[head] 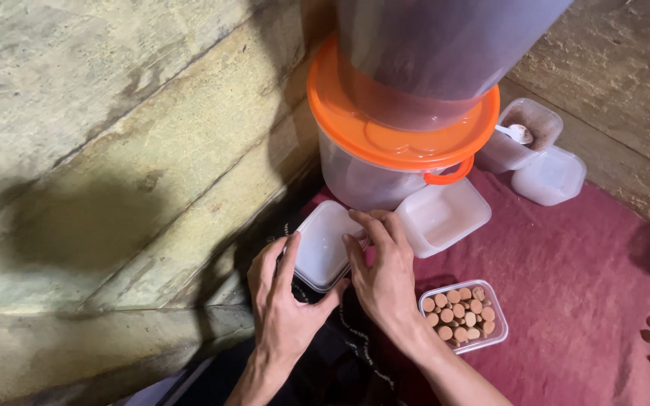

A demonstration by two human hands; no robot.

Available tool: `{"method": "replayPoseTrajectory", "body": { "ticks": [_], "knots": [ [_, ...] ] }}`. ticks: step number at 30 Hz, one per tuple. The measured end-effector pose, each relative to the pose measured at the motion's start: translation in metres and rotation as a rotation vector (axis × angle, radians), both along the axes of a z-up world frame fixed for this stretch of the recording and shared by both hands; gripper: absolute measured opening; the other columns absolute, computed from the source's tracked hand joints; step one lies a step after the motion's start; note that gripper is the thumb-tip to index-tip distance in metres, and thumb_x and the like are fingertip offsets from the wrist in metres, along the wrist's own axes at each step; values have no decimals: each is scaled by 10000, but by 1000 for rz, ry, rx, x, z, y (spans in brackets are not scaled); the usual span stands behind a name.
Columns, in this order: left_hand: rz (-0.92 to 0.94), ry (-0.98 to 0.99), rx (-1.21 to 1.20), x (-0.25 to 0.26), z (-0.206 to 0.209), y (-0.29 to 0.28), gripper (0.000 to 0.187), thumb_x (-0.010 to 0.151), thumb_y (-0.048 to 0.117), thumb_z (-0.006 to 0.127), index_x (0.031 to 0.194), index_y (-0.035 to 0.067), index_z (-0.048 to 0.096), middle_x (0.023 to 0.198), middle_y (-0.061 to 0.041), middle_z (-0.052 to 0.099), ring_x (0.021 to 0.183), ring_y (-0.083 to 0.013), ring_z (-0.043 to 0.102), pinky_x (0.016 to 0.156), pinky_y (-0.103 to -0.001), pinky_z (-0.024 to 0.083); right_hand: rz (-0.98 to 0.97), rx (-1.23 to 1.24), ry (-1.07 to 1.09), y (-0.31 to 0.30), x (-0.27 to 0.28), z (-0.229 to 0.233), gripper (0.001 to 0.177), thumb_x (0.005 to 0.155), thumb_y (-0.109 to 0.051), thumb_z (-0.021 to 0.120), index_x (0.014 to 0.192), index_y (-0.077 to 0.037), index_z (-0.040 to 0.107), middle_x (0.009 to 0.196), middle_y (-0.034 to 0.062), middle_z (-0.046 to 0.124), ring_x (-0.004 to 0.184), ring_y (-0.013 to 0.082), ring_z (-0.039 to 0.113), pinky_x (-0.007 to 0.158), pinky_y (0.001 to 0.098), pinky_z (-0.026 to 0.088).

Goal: Packaging incense cones into small plastic containers

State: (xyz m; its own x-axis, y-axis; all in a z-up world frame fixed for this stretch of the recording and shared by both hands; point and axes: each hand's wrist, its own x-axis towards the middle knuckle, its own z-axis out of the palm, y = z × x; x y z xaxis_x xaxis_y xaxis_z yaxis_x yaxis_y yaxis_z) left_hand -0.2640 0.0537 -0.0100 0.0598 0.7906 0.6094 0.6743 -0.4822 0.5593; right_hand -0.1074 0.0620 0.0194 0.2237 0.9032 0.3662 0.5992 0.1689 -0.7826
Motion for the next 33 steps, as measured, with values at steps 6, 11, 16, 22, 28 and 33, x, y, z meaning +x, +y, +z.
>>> {"method": "replayPoseTrajectory", "body": {
  "ticks": [6, 11, 16, 22, 28, 33],
  "knots": [
    [-14, -28, -7, 0, 25, -17, 874, 726, 366, 937, 1442, 45, 552, 1372, -165, 602, 1221, -324, 628, 1083, -429, 505, 25, 100, 22, -17, 3, 39, 242, 964, -63, 660, 1199, -46, 714, 1085, 95, 651, 972, 197, 676, 870, 299, 545],
    [-71, 8, 24, 10, 37, -35, 831, 762, 424, 911, 1414, 36, 570, 1391, -148, 618, 1209, -315, 656, 1056, -448, 499, -14, 58, 47, -48, 23, 56, 184, 944, -73, 682, 1113, -67, 755, 1085, 68, 722, 864, 128, 700, 733, 226, 564],
    [-209, -28, -12, 33, 41, -48, 840, 750, 405, 940, 1408, 39, 569, 1398, -151, 619, 1264, -304, 647, 1086, -440, 500, -148, 1, -127, -84, 52, 49, 209, 917, -228, 731, 1105, -148, 769, 1121, -3, 741, 927, 101, 734, 849, 244, 526],
    [-348, -43, -77, 69, 28, -56, 862, 708, 392, 974, 1393, 48, 579, 1393, -146, 620, 1264, -311, 632, 1108, -432, 501, -207, -119, 9, -114, 90, 28, 286, 882, -217, 766, 1149, -115, 782, 1112, 44, 674, 986, 142, 708, 852, 258, 561],
    [-439, -63, -87, 99, 18, -66, 851, 712, 377, 961, 1387, 35, 571, 1373, -163, 622, 1244, -328, 639, 1099, -450, 504, -284, -147, -130, -135, 114, 29, 304, 898, -265, 746, 1161, -113, 759, 1115, 57, 658, 1031, 189, 696, 962, 325, 543],
    [-539, 25, -147, 109, 12, -67, 947, 704, 479, 942, 1436, 45, 527, 1408, -137, 623, 1267, -301, 613, 1118, -470, 452, -354, -281, -132, -152, 133, 16, 452, 894, -315, 739, 1291, -105, 690, 1052, 56, 679, 965, 187, 714, 871, 342, 566]
  ]
}}
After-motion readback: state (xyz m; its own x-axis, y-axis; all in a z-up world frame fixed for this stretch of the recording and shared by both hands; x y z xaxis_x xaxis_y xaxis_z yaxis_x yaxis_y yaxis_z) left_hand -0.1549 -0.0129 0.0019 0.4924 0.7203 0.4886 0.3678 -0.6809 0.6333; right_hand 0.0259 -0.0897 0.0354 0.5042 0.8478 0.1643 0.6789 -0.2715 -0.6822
